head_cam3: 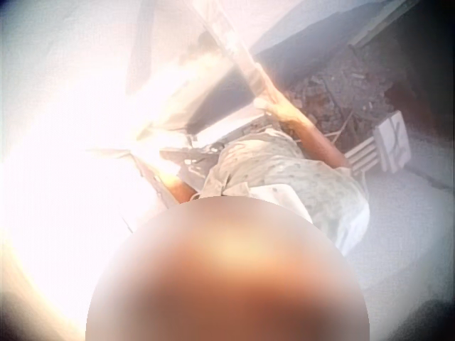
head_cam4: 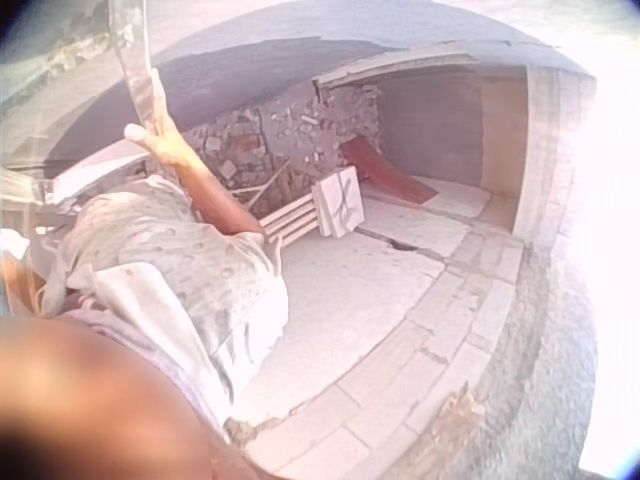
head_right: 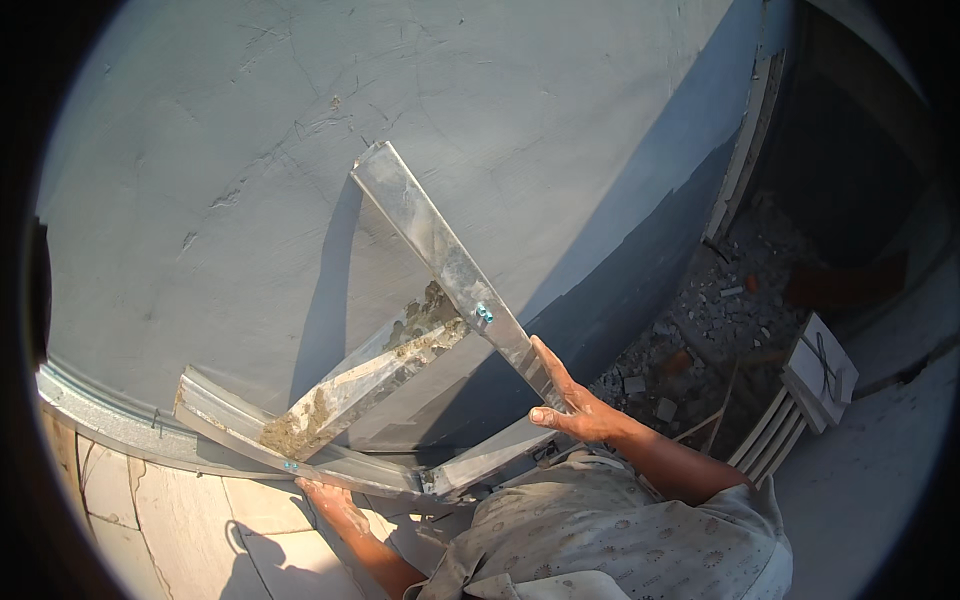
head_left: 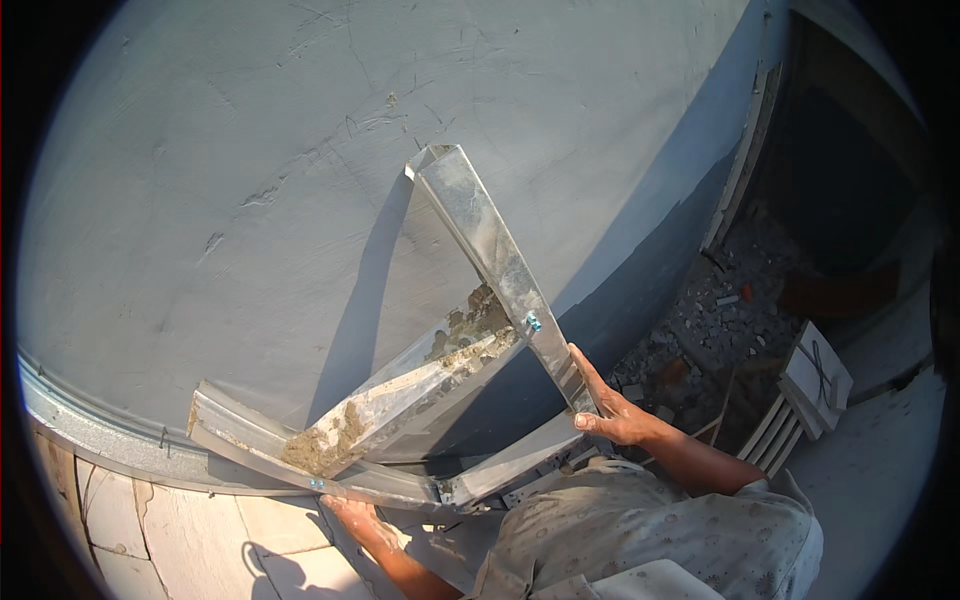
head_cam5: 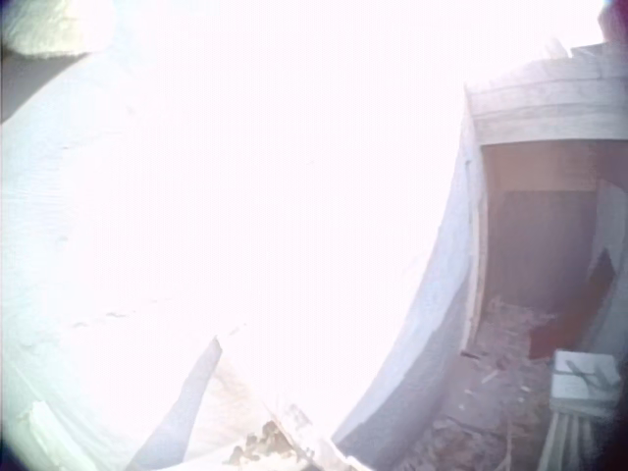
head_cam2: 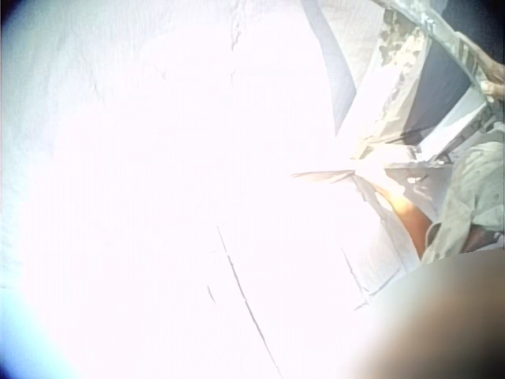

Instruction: Pouring concrete into a wooden form using a trowel and bucket, then climbing down a ladder.

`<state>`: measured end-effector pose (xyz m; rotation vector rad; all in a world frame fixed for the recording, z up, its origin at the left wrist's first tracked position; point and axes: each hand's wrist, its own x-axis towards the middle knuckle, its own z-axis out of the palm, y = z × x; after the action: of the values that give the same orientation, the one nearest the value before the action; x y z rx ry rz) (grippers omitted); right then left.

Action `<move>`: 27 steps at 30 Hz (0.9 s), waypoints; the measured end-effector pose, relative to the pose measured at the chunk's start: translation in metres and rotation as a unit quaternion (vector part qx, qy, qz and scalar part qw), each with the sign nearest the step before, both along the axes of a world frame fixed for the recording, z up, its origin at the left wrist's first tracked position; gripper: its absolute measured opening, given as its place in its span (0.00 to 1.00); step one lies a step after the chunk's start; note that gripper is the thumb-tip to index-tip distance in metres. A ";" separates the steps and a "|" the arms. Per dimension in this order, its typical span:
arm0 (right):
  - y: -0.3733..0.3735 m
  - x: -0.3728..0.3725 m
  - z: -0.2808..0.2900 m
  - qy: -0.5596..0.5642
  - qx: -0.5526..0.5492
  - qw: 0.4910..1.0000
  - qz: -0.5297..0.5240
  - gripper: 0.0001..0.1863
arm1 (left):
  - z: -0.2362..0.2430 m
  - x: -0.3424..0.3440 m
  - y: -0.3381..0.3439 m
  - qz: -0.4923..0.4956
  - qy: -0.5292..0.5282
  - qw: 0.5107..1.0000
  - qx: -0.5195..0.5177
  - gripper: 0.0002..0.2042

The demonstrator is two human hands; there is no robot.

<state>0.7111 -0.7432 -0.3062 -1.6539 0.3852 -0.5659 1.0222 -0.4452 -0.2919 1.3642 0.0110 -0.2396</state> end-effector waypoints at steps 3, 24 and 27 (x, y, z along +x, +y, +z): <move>-0.006 0.003 0.010 -0.091 0.263 0.959 -0.044 0.55 | 0.001 0.003 0.001 0.011 0.001 1.000 0.008 0.45; -0.004 0.014 0.010 -0.052 0.096 0.993 -0.037 0.51 | 0.002 -0.001 -0.001 0.000 0.025 0.999 -0.022 0.43; 0.013 0.012 0.007 -0.009 -0.008 0.999 -0.048 0.49 | -0.006 0.005 0.008 -0.006 -0.013 1.000 -0.007 0.45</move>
<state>0.7234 -0.7300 -0.2987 -1.6504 0.4512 -0.6563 1.0276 -0.4372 -0.2983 1.3527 -0.0211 -0.2312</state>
